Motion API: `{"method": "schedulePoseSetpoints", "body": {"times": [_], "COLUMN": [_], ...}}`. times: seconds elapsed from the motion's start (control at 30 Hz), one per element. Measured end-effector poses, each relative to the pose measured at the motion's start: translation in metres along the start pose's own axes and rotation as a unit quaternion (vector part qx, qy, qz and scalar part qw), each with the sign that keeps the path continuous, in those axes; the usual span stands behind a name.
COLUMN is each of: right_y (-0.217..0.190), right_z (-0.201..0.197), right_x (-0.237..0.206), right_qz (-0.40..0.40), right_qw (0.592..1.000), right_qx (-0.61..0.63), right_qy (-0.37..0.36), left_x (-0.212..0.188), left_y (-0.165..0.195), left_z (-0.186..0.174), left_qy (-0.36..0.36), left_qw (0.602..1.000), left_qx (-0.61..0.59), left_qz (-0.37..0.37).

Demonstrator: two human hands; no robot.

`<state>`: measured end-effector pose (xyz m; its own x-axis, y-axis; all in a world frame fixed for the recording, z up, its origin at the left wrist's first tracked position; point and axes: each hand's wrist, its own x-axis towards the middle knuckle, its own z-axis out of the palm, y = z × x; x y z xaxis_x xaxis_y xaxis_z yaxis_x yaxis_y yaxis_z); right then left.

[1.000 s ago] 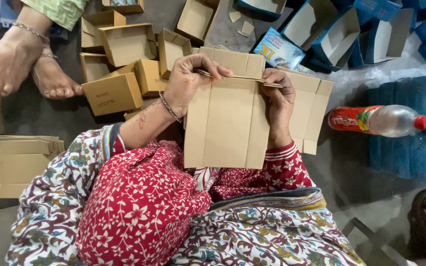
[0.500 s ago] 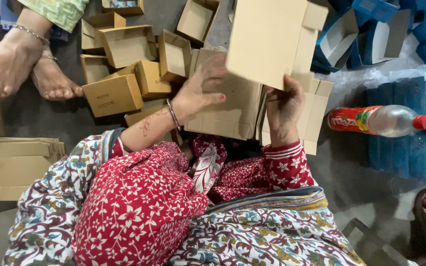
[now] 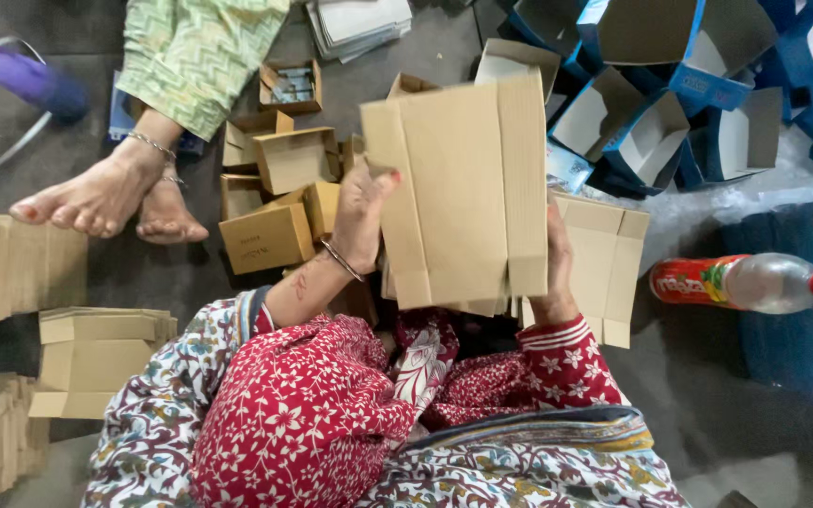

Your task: The person sits on the floor and folds flat cardboard pieces into small rectangular boxes by hand. They repeatedly pick up a flat piece, fold the sides and flaps to form a box, and place the finished box into a growing pile.

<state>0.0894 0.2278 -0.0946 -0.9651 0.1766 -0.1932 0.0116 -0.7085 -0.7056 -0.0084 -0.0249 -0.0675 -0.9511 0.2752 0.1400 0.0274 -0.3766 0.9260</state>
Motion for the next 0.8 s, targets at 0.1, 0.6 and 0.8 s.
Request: {"method": "schedulePoseSetpoints", "body": {"times": [0.1, 0.6, 0.8], "right_y": [-0.007, -0.002, -0.004], "right_z": [0.0, 0.01, 0.021], "right_x": [-0.002, -0.009, 0.0], "right_qz": [-0.086, -0.127, -0.068], "right_qw": [0.993, 0.978, 0.99], "right_qx": [-0.066, -0.157, -0.116], "right_qy": [-0.04, -0.054, 0.048], "left_x": [-0.006, 0.007, 0.006], "left_y": [-0.008, 0.004, -0.001], "left_z": [0.005, 0.013, 0.018], "left_qy": [-0.079, -0.016, -0.022], "left_qw": [0.994, 0.98, 0.987], "left_qx": [0.029, -0.03, -0.075], "left_qz": [-0.071, -0.194, -0.142]}}
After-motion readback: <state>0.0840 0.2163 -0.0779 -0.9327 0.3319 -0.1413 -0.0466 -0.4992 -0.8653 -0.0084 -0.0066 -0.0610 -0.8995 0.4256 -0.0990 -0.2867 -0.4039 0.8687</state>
